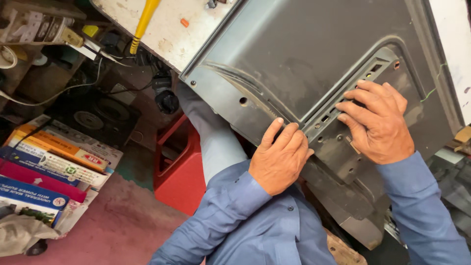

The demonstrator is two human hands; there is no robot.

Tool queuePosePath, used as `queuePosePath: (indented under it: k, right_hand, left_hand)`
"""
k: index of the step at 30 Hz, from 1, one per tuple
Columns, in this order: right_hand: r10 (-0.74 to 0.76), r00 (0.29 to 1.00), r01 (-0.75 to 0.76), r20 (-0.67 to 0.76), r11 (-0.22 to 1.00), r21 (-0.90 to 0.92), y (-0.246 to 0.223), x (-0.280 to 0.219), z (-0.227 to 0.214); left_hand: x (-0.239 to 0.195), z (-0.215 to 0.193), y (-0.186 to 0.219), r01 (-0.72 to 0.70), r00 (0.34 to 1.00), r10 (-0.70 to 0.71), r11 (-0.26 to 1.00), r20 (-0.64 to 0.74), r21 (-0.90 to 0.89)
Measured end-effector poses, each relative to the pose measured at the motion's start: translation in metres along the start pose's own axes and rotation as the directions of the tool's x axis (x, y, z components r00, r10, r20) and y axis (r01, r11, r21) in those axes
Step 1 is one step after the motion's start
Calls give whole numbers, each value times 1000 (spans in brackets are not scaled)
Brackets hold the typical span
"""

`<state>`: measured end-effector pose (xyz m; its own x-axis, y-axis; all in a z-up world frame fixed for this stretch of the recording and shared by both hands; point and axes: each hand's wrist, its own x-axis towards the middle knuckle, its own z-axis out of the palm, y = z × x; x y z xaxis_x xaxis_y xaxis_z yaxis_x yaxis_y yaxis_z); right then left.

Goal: The person aligns and secures the back cover of a flat-screen television onto its chassis. They repeatedly adjust the cover's position and then use a screwdriver to fasten screws into the back panel.

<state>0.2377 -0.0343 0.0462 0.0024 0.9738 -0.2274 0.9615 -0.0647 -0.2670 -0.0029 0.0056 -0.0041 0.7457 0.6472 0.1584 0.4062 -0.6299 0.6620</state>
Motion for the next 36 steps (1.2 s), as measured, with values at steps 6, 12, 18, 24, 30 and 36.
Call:
queuePosePath:
  k: [6, 12, 18, 24, 30, 36]
  right_hand:
    - [-21, 1000, 22, 13, 999, -46, 3, 2, -1]
    - [48, 999, -48, -3, 998, 30, -5, 4, 0]
    - [39, 998, -41, 50, 998, 37, -11, 10, -4]
    - [-197, 963, 185, 185, 979, 82, -11, 31, -12]
    - [-252, 877, 236, 409, 968, 90, -18, 51, -14]
    - [-173, 722, 213, 670, 977, 23, -24, 78, -18]
  left_hand:
    - [2, -3, 2, 35, 999, -35, 999, 7, -2]
    - [8, -3, 9, 111, 994, -112, 993, -18, -36]
    - [10, 3, 13, 146, 989, -146, 988, 0, -52]
    - [10, 5, 12, 123, 992, -123, 992, -19, -23]
    - [7, 9, 12, 125, 992, -126, 991, -18, -36]
    - [8, 9, 14, 133, 991, -133, 991, 5, -30]
